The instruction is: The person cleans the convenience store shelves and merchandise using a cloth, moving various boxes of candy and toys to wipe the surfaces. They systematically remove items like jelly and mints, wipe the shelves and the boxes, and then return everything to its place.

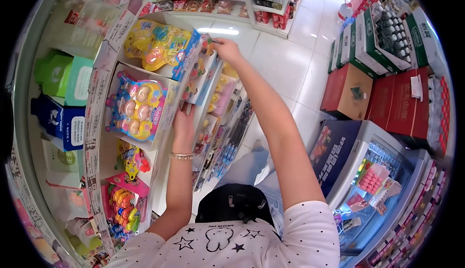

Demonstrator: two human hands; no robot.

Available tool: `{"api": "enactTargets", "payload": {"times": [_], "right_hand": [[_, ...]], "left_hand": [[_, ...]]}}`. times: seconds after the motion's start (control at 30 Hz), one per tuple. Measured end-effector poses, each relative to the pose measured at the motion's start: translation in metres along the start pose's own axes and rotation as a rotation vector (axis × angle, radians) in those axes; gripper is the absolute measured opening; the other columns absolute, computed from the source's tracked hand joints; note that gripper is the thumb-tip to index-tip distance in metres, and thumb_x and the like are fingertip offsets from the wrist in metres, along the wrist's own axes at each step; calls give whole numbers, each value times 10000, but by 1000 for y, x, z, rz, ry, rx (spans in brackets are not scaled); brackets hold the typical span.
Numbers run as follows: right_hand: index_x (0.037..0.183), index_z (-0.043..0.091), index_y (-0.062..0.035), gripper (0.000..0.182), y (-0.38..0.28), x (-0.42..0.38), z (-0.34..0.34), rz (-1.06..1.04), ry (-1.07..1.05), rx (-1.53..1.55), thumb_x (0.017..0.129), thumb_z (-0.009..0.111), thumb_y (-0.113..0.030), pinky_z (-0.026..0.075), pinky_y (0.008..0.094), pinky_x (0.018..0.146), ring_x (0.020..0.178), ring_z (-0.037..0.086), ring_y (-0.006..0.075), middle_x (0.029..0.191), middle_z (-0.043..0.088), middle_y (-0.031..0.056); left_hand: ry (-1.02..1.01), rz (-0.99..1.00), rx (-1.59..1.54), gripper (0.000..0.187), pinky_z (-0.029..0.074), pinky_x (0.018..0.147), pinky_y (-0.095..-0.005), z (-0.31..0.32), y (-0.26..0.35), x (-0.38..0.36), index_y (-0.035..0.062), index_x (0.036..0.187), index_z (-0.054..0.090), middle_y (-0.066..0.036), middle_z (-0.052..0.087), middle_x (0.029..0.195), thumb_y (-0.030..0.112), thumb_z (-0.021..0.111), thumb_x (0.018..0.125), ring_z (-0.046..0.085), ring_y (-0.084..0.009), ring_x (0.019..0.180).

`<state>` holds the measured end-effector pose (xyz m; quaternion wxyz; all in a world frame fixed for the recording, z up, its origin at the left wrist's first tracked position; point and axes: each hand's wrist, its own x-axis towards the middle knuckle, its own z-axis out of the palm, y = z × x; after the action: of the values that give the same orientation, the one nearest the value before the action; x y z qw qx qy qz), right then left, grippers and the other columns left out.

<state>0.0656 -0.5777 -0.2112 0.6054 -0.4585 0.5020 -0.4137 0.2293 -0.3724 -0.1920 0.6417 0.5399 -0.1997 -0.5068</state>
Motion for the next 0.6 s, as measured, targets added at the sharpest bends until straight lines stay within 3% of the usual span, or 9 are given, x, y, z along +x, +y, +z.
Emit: {"api": "enactTargets", "payload": {"times": [0.03, 0.13, 0.17, 0.27, 0.37, 0.53, 0.6], "right_hand": [[1095, 729, -68, 269, 2, 7, -3, -18, 10, 27, 870, 653, -192, 495, 280, 610, 660, 591, 120, 839, 680, 25], [1118, 717, -115, 283, 2, 22, -25, 89, -115, 57, 890, 624, -256, 483, 346, 898, 998, 617, 148, 1063, 683, 12], [1089, 723, -124, 254, -4, 20, -30, 116, -104, 103, 888, 631, -250, 479, 349, 906, 1010, 615, 140, 1064, 682, 9], [1100, 717, -121, 264, -9, 19, -35, 120, -80, 110, 886, 633, -250, 478, 349, 902, 1002, 620, 139, 1050, 686, 10], [1096, 734, -87, 255, 0, 36, -25, 34, 19, 164, 863, 641, -130, 484, 281, 598, 664, 572, 124, 852, 674, 25], [1093, 727, -89, 258, -14, 44, -36, 96, -26, 148, 857, 638, -145, 488, 310, 647, 722, 586, 137, 914, 680, 29], [1101, 720, -88, 267, -19, 47, -38, 102, -31, 133, 854, 640, -151, 490, 322, 665, 744, 593, 140, 935, 681, 31]], "left_hand": [[9, -12, -20, 337, 353, 1120, -456, 8, -1, 2, 104, 1336, 481, -51, 467, 1390, 231, 447, 1026, 442, -216, 1286], [37, -33, -34, 356, 352, 1119, -439, 31, -3, 1, 85, 1350, 470, -64, 446, 1405, 227, 444, 1025, 417, -210, 1307], [43, -33, -7, 373, 352, 1117, -420, 42, -1, -3, 71, 1357, 470, -72, 434, 1416, 242, 453, 1026, 400, -206, 1325], [58, -28, -8, 401, 361, 1107, -396, 46, -5, 4, 60, 1372, 464, -80, 414, 1430, 258, 470, 1022, 386, -207, 1337], [32, -45, -44, 404, 369, 1096, -387, 43, -11, 15, 73, 1386, 456, -71, 380, 1454, 246, 468, 1021, 375, -208, 1340], [-21, 37, 188, 444, 360, 1095, -394, 50, -22, 15, 116, 1425, 398, -55, 339, 1481, 241, 482, 1008, 361, -193, 1345], [60, -21, 52, 514, 336, 1106, -429, 71, -9, 7, 163, 1463, 310, -31, 385, 1447, 243, 501, 993, 399, -181, 1313]]}}
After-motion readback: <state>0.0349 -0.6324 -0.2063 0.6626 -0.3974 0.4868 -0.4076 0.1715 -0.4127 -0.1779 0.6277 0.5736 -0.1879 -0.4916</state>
